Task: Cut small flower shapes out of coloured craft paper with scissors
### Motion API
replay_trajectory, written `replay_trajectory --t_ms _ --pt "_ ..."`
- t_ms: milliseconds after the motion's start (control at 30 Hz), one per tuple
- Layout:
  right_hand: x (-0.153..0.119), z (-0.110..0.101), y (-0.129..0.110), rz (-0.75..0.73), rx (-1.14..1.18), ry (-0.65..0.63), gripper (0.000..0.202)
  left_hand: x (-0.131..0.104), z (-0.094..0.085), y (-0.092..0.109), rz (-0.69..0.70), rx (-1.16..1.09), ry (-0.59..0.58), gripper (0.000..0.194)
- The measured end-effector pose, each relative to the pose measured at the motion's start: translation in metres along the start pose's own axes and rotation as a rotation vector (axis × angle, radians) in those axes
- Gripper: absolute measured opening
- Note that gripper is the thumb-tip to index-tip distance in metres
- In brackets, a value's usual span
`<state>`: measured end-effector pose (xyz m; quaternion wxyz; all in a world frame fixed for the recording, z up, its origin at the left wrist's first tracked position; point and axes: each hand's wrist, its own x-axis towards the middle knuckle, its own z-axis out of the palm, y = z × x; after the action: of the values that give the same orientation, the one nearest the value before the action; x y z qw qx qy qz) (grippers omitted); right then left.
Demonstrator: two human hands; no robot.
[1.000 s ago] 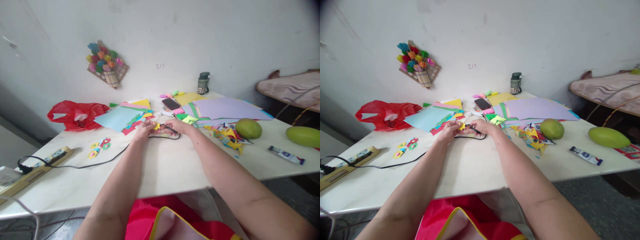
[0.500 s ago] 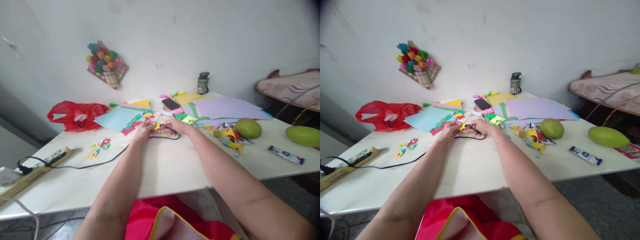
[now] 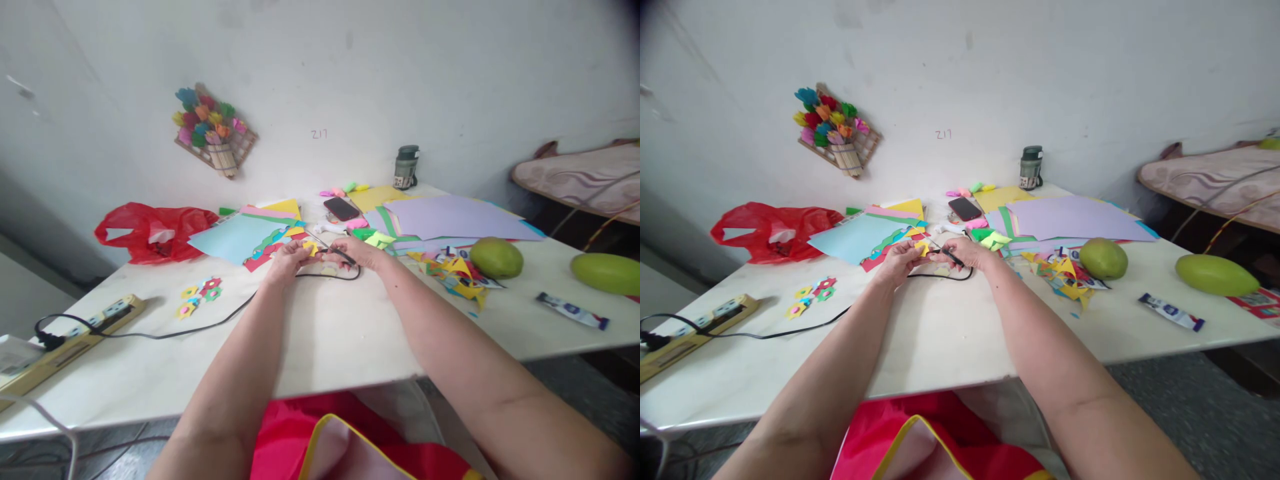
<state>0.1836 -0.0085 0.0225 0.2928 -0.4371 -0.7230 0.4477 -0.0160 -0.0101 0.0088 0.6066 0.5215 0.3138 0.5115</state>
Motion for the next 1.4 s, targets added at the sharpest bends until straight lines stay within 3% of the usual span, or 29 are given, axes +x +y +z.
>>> replay_trajectory --t_ms 467,900,1400 --pt "0.0001 -0.0003 0.0026 0.025 -0.016 -0.056 0.029 0.0009 0.0009 0.001 -0.02 0.051 0.096 0.039" --pt "-0.0002 -0.0007 0.0022 0.041 0.008 -0.083 0.026 -0.001 0.0028 0.0045 -0.046 0.028 0.088 0.037" --pt "0.0017 -0.0013 0.006 0.033 -0.007 -0.079 0.029 0.0014 -0.0043 -0.0001 -0.113 -0.02 0.015 0.017"
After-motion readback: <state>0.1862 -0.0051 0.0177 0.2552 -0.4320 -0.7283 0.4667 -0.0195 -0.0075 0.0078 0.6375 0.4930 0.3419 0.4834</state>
